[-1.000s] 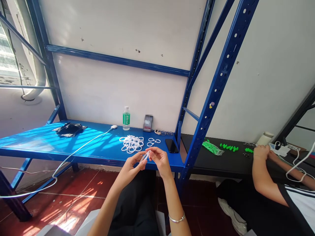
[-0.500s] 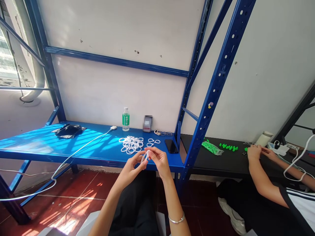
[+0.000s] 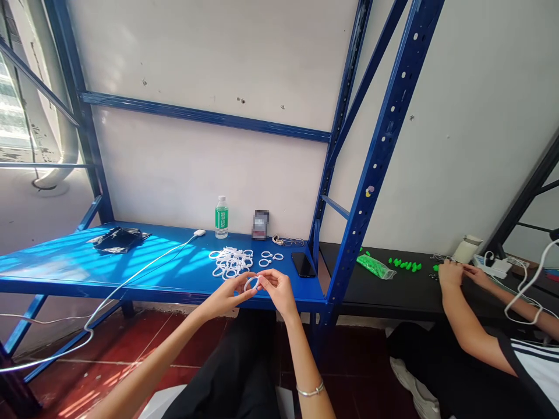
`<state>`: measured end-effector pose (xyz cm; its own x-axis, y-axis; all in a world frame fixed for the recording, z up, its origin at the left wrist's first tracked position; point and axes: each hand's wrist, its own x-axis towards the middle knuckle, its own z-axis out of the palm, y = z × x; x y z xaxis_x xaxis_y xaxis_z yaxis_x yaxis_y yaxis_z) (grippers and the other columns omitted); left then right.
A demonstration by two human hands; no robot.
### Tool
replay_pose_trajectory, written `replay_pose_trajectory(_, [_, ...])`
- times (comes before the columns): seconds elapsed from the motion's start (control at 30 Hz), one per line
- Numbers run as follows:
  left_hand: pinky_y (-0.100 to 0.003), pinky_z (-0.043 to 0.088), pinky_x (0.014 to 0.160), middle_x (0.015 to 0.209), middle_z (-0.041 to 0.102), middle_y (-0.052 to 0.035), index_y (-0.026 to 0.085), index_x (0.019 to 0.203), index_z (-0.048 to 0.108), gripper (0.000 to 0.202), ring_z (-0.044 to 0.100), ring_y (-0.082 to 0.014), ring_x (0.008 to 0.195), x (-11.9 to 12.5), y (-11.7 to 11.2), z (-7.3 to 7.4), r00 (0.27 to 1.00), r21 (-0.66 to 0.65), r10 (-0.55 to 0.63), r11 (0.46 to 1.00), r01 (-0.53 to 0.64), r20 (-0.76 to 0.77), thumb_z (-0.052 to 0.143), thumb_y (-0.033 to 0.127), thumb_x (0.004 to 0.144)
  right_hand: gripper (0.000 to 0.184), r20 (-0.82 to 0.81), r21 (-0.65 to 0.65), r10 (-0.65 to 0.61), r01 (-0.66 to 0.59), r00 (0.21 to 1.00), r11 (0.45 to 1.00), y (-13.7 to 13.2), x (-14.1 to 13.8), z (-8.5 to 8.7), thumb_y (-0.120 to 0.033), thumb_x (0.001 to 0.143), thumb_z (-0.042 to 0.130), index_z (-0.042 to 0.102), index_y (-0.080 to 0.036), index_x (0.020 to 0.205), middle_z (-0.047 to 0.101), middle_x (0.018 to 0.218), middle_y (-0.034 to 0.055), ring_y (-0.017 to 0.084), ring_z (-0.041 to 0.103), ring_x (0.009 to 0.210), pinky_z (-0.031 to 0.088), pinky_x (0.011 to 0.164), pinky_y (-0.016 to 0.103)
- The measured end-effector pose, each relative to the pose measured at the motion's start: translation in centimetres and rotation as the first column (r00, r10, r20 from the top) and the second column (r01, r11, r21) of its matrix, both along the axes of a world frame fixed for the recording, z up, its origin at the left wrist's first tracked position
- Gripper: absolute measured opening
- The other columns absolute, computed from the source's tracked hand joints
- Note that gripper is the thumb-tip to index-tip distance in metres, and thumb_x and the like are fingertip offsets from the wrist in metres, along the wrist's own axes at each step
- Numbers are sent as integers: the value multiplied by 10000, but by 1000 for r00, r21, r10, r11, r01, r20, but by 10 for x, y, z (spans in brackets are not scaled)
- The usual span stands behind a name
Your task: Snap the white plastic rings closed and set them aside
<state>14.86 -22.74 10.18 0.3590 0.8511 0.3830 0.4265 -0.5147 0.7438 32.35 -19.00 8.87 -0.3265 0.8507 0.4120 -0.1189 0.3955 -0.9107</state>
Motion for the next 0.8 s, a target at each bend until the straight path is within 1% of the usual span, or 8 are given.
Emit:
replay_pose_trajectory(0.13, [-232,406,596,779,601,-7,188,1136,578,495,537,-146,683,-14,39,-17,998,-28,-24,999,23,-55,505,557,815,350,-42,-44,-53,52,998,998,33,-14,-34,-473,736,690,682,-155,882,683,741,51,183,646,691,486,649,266])
replay_pose_trajectory(0.27, [-269,439,629,794,635,-51,124,1037,618,590,570,-185,733,-15,86,-47,997,-172,42,985,-29,68,596,614,710,475,-87,-123,-151,140,985,983,77,-28,-69,-561,630,724,688,-128,823,673,673,56,181,623,631,466,613,271])
replay_pose_trajectory(0.4, [-286,464,648,725,635,-60,73,1058,590,650,601,-192,710,-4,116,-72,959,-339,154,938,-66,239,590,622,710,521,-71,-222,-206,186,976,957,106,-28,-82,-578,535,760,680,-113,755,660,623,53,164,598,583,442,588,259])
replay_pose_trajectory(0.5, [-309,486,707,853,651,-94,97,1117,567,587,612,-224,836,6,121,-73,959,-260,201,954,-146,198,575,559,755,523,-119,-244,-231,197,966,950,114,-21,-85,-574,539,758,673,-117,780,653,627,41,157,597,592,439,584,249])
replay_pose_trajectory(0.57, [-340,485,799,1035,624,-118,138,1129,564,503,582,-242,973,11,115,-59,952,-79,256,966,-245,166,589,488,769,517,-195,-252,-238,186,952,950,117,-17,-87,-567,549,758,666,-126,804,655,655,35,151,598,606,448,590,247])
replay_pose_trajectory(0.63, [-366,485,839,1167,567,-134,163,1158,545,451,541,-258,1078,14,98,-27,940,88,277,950,-299,200,565,439,802,504,-264,-269,-254,182,930,946,119,-15,-90,-555,543,770,657,-135,796,652,665,31,145,595,603,458,591,249])
replay_pose_trajectory(0.73, [-369,500,863,1262,526,-129,193,1252,475,475,507,-258,1162,12,43,48,952,301,108,933,-197,287,540,414,837,487,-290,-273,-277,199,916,941,120,-14,-95,-540,529,787,651,-140,771,639,646,21,140,586,585,462,583,252])
replay_pose_trajectory(0.8, [-391,494,908,1345,471,-111,227,1325,402,571,454,-278,1233,6,-10,101,954,459,-22,880,-123,298,579,424,819,481,-267,-257,-271,202,925,945,121,-15,-96,-535,537,785,653,-139,775,635,639,17,139,584,585,463,583,252])
